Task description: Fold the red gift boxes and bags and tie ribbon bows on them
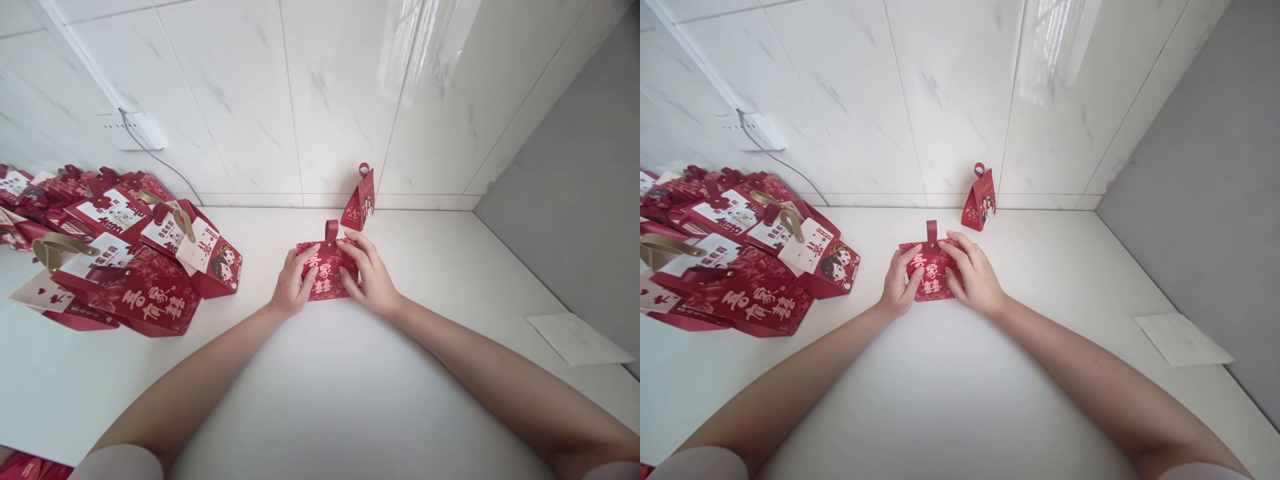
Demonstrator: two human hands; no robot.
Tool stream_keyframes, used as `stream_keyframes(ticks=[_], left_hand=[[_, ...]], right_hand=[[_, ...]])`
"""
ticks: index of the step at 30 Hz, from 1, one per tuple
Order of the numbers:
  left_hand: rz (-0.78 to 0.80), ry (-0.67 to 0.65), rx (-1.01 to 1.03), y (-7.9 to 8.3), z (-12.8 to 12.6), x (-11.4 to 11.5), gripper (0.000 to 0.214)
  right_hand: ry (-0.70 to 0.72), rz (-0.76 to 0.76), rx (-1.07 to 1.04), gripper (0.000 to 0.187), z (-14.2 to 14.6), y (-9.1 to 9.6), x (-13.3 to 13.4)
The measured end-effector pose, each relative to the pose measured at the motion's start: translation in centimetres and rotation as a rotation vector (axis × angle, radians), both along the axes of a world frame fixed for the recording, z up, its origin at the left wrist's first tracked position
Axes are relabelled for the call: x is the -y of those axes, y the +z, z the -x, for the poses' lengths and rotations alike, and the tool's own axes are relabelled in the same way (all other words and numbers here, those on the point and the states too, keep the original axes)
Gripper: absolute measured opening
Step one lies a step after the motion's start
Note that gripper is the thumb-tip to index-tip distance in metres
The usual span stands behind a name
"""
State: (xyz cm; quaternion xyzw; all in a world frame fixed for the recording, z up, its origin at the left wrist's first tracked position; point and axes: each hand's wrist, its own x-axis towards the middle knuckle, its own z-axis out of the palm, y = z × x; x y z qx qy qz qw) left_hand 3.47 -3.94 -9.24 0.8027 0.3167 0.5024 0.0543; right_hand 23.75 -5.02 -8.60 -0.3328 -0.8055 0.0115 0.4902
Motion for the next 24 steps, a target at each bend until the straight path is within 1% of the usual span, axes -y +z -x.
stream_keyframes(ticks=[7, 15, 18, 20, 22, 24], left_hand=[[-0.006, -0.019, 0.027, 0.1, -0.1, 0.0, 0.041], [-0.012, -0.022, 0.019, 0.1, 0.0, -0.1, 0.043], [-0.006, -0.020, 0.012, -0.2, 0.1, -0.1, 0.043], [0.003, -0.022, 0.028, -0.6, 0.1, -0.1, 0.046], [0.047, -0.029, 0.091, -1.0, 0.0, -0.1, 0.055], [0.149, -0.044, 0.193, -1.2, -0.1, 0.0, 0.067]], right_hand=[[-0.006, 0.001, 0.009, 0.062, 0.0, -0.1, 0.0], [0.000, 0.000, -0.004, 0.061, 0.0, -0.1, -0.1], [0.007, -0.001, -0.008, 0.060, 0.1, -0.3, 0.0], [0.002, 0.008, -0.064, 0.062, 0.3, -0.6, 0.1], [0.004, 0.084, -0.182, 0.068, 0.5, -1.0, 0.3], [0.046, 0.264, -0.314, 0.075, 0.8, -1.5, 0.4]])
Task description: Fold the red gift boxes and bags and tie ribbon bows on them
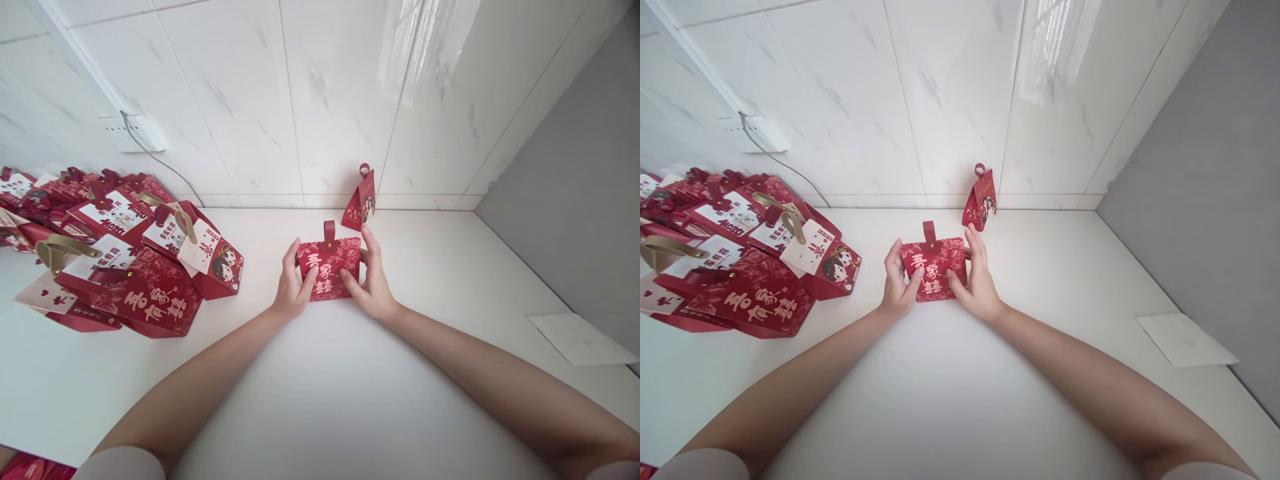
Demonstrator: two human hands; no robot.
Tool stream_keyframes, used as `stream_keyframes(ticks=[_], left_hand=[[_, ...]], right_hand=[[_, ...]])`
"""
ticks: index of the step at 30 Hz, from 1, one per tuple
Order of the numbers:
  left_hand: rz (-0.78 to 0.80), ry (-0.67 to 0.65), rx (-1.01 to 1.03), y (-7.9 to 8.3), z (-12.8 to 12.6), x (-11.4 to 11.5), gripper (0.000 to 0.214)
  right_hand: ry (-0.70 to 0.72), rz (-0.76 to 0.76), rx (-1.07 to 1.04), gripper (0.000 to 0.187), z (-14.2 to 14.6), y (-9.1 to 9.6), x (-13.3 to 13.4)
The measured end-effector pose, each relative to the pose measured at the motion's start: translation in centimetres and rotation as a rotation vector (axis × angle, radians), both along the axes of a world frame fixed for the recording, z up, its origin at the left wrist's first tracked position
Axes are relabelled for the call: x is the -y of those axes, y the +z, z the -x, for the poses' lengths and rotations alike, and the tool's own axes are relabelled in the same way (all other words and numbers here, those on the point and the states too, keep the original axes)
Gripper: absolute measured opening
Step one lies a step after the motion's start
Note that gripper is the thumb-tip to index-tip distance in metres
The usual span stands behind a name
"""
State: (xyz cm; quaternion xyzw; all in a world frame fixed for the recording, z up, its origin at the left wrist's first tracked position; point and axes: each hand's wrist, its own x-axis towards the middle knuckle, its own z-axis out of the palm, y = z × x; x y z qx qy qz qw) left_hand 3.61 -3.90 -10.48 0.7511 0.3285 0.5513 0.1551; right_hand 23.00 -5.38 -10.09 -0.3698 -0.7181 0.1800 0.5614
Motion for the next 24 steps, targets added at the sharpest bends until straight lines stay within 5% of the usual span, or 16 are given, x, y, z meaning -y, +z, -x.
stream_keyframes(ticks=[5, 9, 14, 24], left_hand=[[0.499, -0.067, 0.192, 0.4, 0.0, -0.5, 0.055], [0.803, -0.211, 0.400, 0.2, 0.1, -1.6, 0.053], [0.897, -0.300, 0.611, 0.0, 0.1, -2.3, 0.048], [0.882, -0.296, 0.589, -0.2, 0.3, -2.4, 0.049]], right_hand=[[0.260, 0.478, -0.106, 0.060, -0.2, -0.9, -1.2], [0.483, 0.585, -0.207, 0.053, -0.8, -1.1, -2.4], [0.559, 0.622, -0.270, 0.051, -1.2, -0.9, -2.9], [0.478, 0.596, -0.172, 0.054, -1.3, -1.3, -3.2]])
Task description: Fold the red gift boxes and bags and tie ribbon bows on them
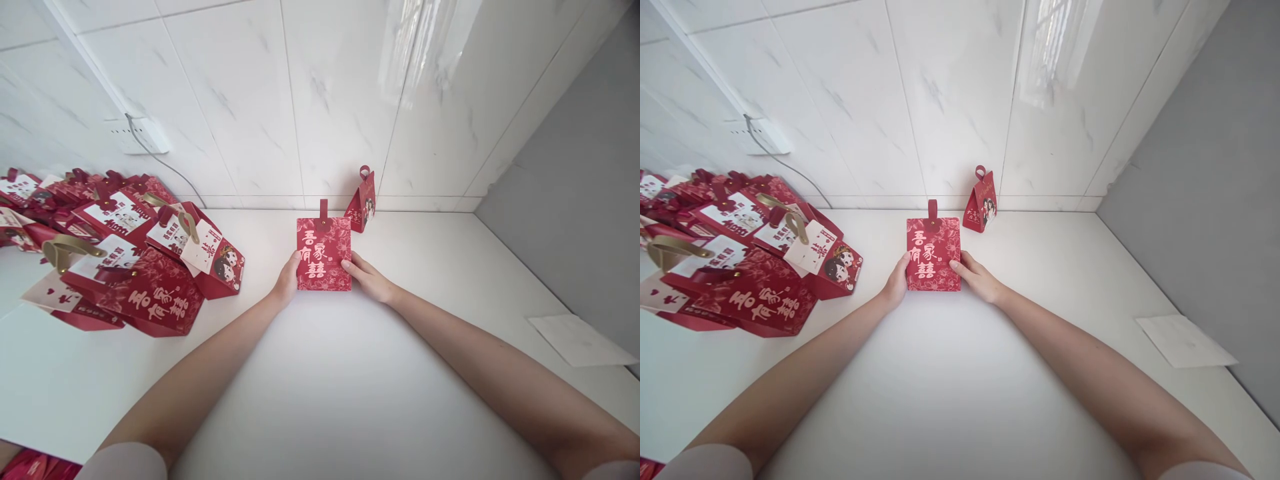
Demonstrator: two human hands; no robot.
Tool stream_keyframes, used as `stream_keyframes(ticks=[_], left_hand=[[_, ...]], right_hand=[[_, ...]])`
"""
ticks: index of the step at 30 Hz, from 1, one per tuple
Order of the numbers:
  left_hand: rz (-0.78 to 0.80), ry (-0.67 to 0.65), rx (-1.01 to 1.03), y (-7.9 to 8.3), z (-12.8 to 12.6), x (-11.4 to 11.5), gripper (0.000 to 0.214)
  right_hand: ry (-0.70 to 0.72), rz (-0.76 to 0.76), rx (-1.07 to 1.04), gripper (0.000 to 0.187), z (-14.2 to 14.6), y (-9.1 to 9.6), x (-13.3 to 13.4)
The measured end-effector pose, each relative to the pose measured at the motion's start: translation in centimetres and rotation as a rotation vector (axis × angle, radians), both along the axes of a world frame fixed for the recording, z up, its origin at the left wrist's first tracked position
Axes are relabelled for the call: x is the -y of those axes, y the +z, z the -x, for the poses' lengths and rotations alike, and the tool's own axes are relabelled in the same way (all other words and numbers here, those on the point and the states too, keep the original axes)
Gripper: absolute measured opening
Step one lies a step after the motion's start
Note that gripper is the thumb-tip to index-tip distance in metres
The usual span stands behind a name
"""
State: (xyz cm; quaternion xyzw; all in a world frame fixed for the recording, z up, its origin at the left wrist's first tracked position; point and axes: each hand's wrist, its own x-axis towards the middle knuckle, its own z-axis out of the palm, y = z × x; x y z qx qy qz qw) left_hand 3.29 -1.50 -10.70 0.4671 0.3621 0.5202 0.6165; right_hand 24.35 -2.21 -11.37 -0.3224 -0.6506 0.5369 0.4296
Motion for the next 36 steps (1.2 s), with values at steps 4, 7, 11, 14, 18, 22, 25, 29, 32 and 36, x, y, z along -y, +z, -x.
stream_keyframes(ticks=[4, 7, 11, 14, 18, 22, 25, 29, 32, 36], left_hand=[[-0.066, 0.008, -0.079, 0.3, 0.1, 0.3, 0.049], [-0.152, 0.020, -0.194, 0.7, 0.3, 0.6, 0.046], [-0.200, -0.023, -0.256, 0.9, 0.3, 0.8, 0.045], [-0.219, -0.017, -0.259, 0.9, 0.3, 0.8, 0.043], [-0.201, -0.006, -0.244, 1.1, 0.2, 0.9, 0.041], [-0.209, 0.072, -0.306, 1.3, 0.1, 1.1, 0.040], [-0.241, 0.129, -0.342, 1.2, 0.0, 1.1, 0.044], [-0.243, 0.141, -0.323, 1.1, -0.1, 1.0, 0.044], [-0.228, 0.140, -0.297, 1.1, -0.2, 1.0, 0.044], [-0.236, 0.126, -0.296, 1.1, -0.2, 0.9, 0.044]], right_hand=[[-0.015, -0.003, 0.020, 0.054, 0.0, -0.2, -0.1], [-0.024, -0.008, 0.030, 0.055, 0.0, -0.3, -0.1], [-0.032, -0.026, 0.049, 0.055, -0.1, -0.3, -0.1], [-0.037, -0.028, 0.056, 0.056, -0.1, -0.3, -0.1], [-0.052, -0.032, 0.061, 0.056, -0.1, -0.5, -0.1], [-0.066, -0.010, 0.053, 0.056, -0.1, -0.8, -0.1], [-0.090, -0.003, 0.058, 0.056, -0.1, -0.9, 0.0], [-0.079, -0.001, 0.062, 0.054, -0.1, -0.7, 0.1], [-0.068, -0.007, 0.062, 0.054, -0.1, -0.5, 0.1], [-0.078, -0.014, 0.079, 0.055, -0.2, -0.5, 0.1]])
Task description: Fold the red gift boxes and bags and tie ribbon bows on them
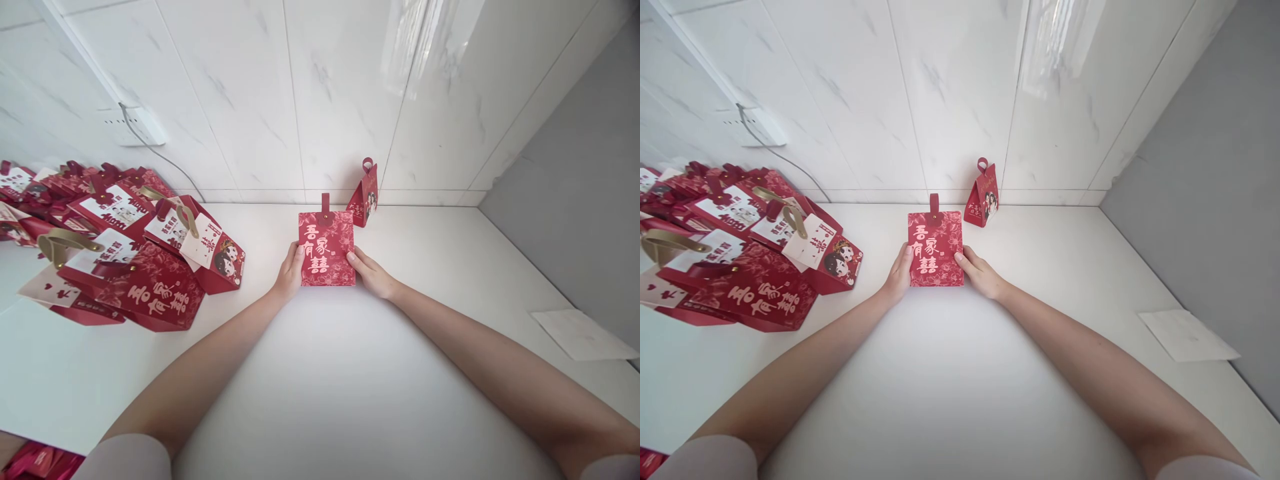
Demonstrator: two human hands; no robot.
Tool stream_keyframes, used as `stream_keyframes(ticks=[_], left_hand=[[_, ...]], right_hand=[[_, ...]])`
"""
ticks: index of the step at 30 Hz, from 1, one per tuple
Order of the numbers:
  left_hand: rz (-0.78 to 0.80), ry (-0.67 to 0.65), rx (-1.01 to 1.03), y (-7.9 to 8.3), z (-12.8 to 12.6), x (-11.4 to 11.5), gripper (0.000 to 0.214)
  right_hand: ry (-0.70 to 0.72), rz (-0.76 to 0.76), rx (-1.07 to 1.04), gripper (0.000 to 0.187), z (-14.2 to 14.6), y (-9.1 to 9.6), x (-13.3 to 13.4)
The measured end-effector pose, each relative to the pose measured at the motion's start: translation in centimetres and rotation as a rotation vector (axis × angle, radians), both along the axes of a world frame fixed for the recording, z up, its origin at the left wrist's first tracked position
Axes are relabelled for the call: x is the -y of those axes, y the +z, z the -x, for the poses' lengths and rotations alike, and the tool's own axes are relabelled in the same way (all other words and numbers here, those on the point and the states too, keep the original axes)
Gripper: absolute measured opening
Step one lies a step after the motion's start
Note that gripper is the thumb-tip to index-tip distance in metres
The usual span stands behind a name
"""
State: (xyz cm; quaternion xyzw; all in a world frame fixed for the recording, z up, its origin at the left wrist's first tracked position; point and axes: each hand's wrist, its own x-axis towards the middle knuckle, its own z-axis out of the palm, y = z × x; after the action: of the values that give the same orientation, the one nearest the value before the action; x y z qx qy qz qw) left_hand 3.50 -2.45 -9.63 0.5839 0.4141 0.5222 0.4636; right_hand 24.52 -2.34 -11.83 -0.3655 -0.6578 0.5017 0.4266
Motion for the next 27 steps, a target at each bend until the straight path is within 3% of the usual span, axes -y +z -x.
stream_keyframes(ticks=[4, 6, 9, 12, 14, 19, 23, 27], left_hand=[[0.017, 0.013, -0.034, -0.2, 0.1, 0.0, 0.046], [0.002, 0.080, -0.074, -0.1, 0.2, 0.1, 0.048], [-0.097, 0.233, -0.184, 0.3, 0.4, 0.3, 0.049], [-0.262, 0.285, -0.360, 0.9, 0.4, 0.8, 0.042], [-0.358, 0.234, -0.507, 1.1, 0.2, 1.4, 0.049], [-0.351, 0.055, -0.645, 0.6, -0.7, 2.8, 0.120], [-0.268, 0.027, -0.518, -0.2, -0.8, 2.5, 0.112], [-0.222, -0.080, -0.356, -0.5, 0.1, 1.3, 0.086]], right_hand=[[-0.003, 0.013, 0.000, 0.056, 0.0, -0.1, 0.1], [0.020, 0.005, -0.040, 0.056, 0.0, -0.2, 0.0], [0.046, -0.046, -0.066, 0.055, 0.0, -0.2, -0.1], [-0.048, -0.141, 0.064, 0.051, 0.0, -0.1, 0.2], [-0.111, -0.202, 0.138, 0.047, 0.0, 0.2, 0.6], [-0.226, -0.333, 0.215, 0.041, 0.3, 0.8, 1.9], [-0.214, -0.325, 0.180, 0.045, 0.5, 1.3, 2.1], [0.016, -0.143, 0.001, 0.061, 0.5, 1.4, 1.8]])
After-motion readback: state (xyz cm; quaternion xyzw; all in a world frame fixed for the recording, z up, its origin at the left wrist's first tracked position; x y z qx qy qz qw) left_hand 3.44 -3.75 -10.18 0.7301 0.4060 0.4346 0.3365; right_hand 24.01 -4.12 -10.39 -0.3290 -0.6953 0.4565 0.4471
